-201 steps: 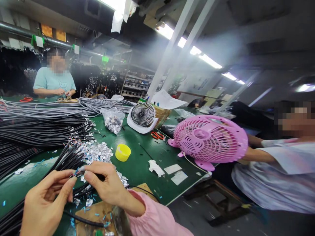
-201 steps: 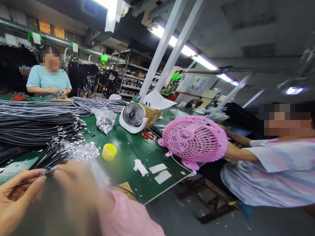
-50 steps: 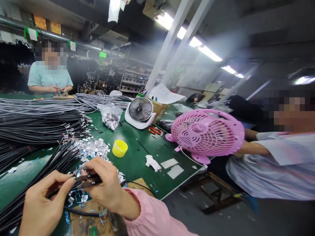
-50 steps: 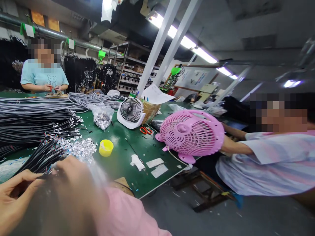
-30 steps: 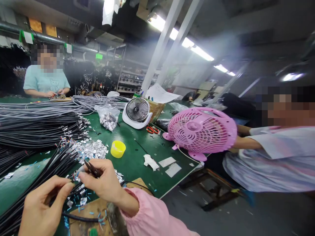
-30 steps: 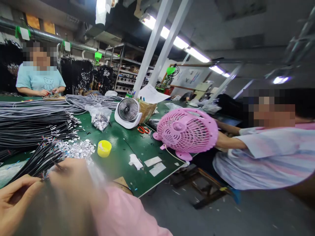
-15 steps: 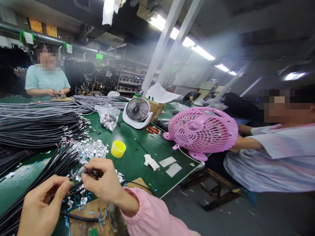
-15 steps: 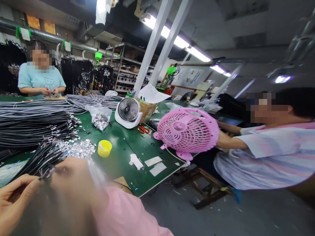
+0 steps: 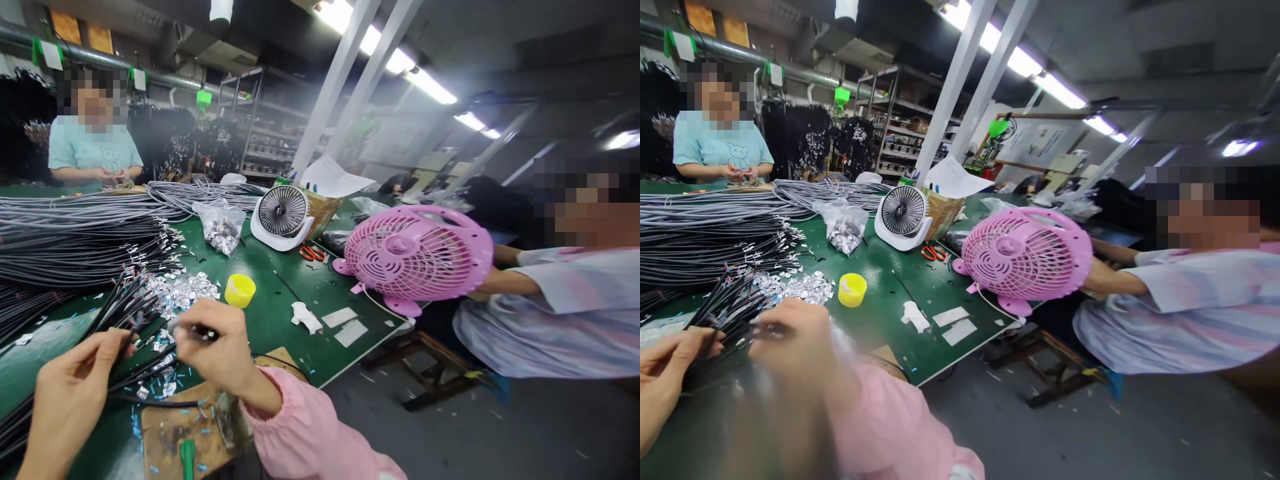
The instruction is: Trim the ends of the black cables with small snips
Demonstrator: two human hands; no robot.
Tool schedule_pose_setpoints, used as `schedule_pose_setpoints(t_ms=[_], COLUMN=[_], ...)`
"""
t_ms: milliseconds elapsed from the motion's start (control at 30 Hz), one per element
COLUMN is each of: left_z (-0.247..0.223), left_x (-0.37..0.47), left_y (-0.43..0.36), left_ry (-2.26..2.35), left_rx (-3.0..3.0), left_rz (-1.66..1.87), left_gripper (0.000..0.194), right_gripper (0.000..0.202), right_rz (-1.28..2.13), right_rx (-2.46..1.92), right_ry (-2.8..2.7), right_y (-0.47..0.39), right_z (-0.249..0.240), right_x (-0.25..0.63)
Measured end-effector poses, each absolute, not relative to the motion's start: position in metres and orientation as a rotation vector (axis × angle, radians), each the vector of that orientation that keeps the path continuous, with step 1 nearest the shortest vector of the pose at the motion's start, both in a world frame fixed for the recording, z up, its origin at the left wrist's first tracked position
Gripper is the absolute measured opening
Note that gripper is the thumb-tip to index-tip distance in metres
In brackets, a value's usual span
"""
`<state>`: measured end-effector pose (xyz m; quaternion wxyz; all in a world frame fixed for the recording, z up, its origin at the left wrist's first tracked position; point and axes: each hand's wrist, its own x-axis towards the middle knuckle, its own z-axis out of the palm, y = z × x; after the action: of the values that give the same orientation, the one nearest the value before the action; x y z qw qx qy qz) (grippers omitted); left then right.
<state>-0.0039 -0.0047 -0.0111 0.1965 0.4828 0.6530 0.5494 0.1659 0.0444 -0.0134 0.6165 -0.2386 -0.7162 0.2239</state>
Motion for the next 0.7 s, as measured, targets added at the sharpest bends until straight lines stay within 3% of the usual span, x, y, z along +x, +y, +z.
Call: schedule_pose_setpoints(t_ms=[200, 433, 600, 700], left_z=[-0.033, -0.048, -0.03, -0.02], left_x=[-0.01, 0.005, 0.002, -0.001], left_y=[0.021, 0.051, 0.032, 0.012], left_ry=[2.002, 1.954, 1.936, 1.897], left_rx=[1.94, 2.067, 1.968, 1.983], left_rz=[1.009, 0.936, 1.155, 1.347], left_gripper=[0.032, 0.017, 0.03, 0.045], right_gripper=[0.039, 0.037, 0.016, 0.016], right_rz=[0.893, 0.721, 0.56, 0.562], right_rx=[-0.819, -0.824, -0.853, -0.848], right_ry=[-1.343, -1.63, -1.822, -1.898], right_y=[0.049, 0.052, 0.052, 0.052], right_z=[-0.001, -0.005, -0.012, -0.02], right_x=[0.165, 0.168, 0.168, 0.162])
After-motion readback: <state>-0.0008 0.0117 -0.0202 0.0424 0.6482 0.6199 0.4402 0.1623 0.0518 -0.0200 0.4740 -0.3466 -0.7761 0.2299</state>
